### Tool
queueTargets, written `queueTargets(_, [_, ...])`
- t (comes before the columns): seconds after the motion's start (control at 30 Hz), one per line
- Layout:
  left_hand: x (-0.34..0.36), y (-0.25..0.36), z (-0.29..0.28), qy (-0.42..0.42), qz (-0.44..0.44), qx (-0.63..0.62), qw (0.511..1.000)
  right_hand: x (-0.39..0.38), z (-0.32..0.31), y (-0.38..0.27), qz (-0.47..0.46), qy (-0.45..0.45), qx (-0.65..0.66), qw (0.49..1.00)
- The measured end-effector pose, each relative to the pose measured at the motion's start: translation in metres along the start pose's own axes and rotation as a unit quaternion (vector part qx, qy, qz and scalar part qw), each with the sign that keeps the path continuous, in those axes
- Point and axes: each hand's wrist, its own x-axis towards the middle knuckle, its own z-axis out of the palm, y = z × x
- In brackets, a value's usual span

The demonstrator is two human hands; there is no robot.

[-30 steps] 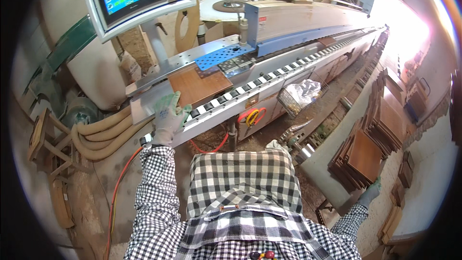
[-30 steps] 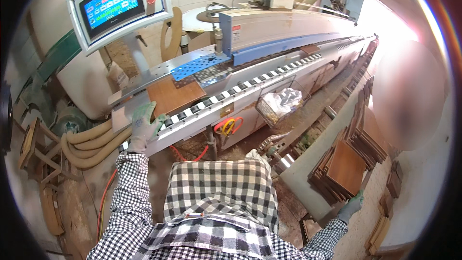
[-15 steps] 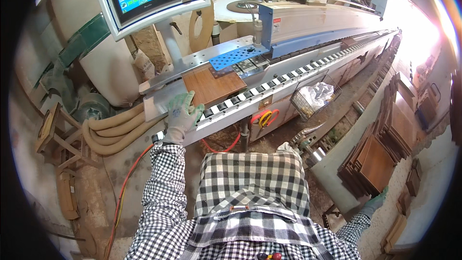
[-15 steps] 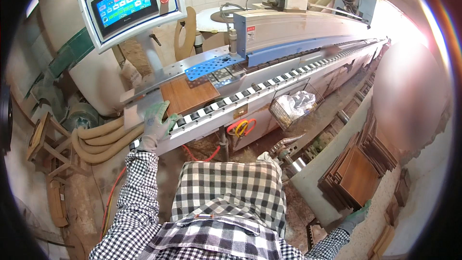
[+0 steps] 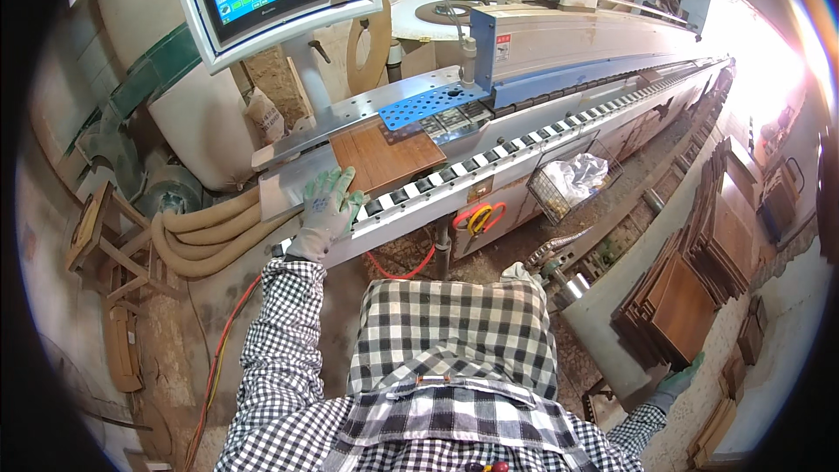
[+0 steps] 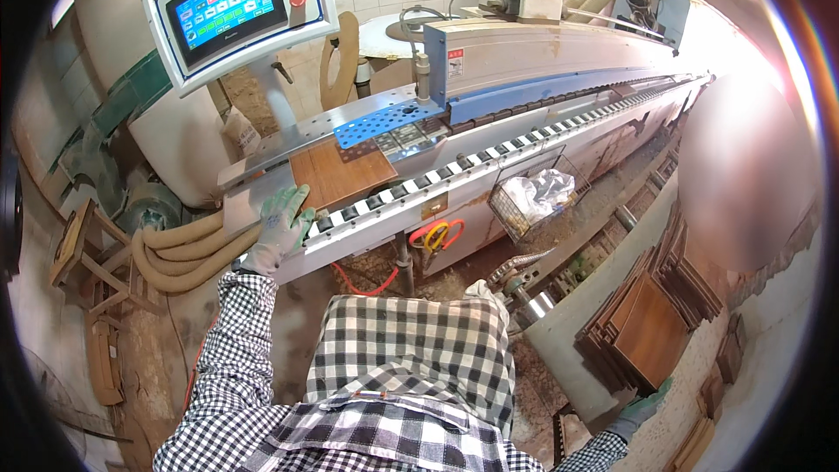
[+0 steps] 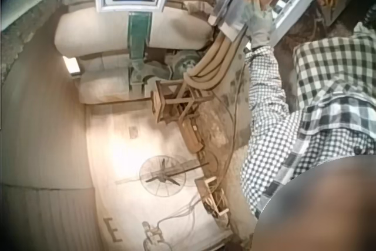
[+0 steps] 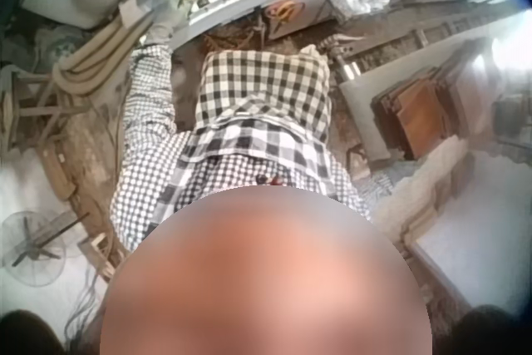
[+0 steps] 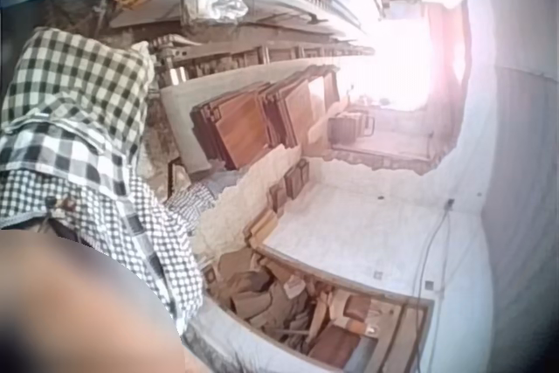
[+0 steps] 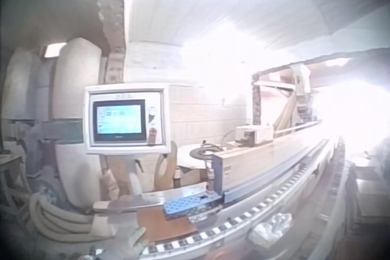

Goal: The person repeatedly places rectangular wooden panels onto a conveyor-fed sander, guides them through the machine, and stacks the finished pieces on a nearby pile. The process is repeated for multiple panels throughout the clip.

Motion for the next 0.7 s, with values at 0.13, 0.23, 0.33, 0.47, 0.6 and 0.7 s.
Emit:
queueTargets(0.13, [0.008,0.005,0.003,-0.019,0.003,-0.005,1.0,0.019,-0.02,0.008,-0.005,0.01,0.009,1.0])
queueTargets(0.23, [0.021,0.026,0.003,-0.033,0.009,-0.014,0.999,0.036,-0.039,0.017,-0.096,-0.001,-0.044,0.994])
queueTargets(0.33, [0.032,0.045,0.003,-0.06,-0.003,-0.007,0.998,0.027,-0.026,0.002,-0.078,0.015,-0.002,0.997])
queueTargets(0.47, [0.058,0.083,0.008,-0.106,-0.001,0.019,0.994,0.008,-0.015,-0.025,-0.097,0.025,0.01,0.995])
queueTargets(0.6, [0.083,0.116,0.026,-0.083,0.024,0.033,0.996,-0.003,-0.006,-0.053,-0.037,-0.052,0.064,0.996])
queueTargets(0.7, [0.106,0.144,0.038,-0.122,0.004,0.003,0.993,0.013,-0.028,-0.047,-0.134,-0.111,-0.049,0.984])
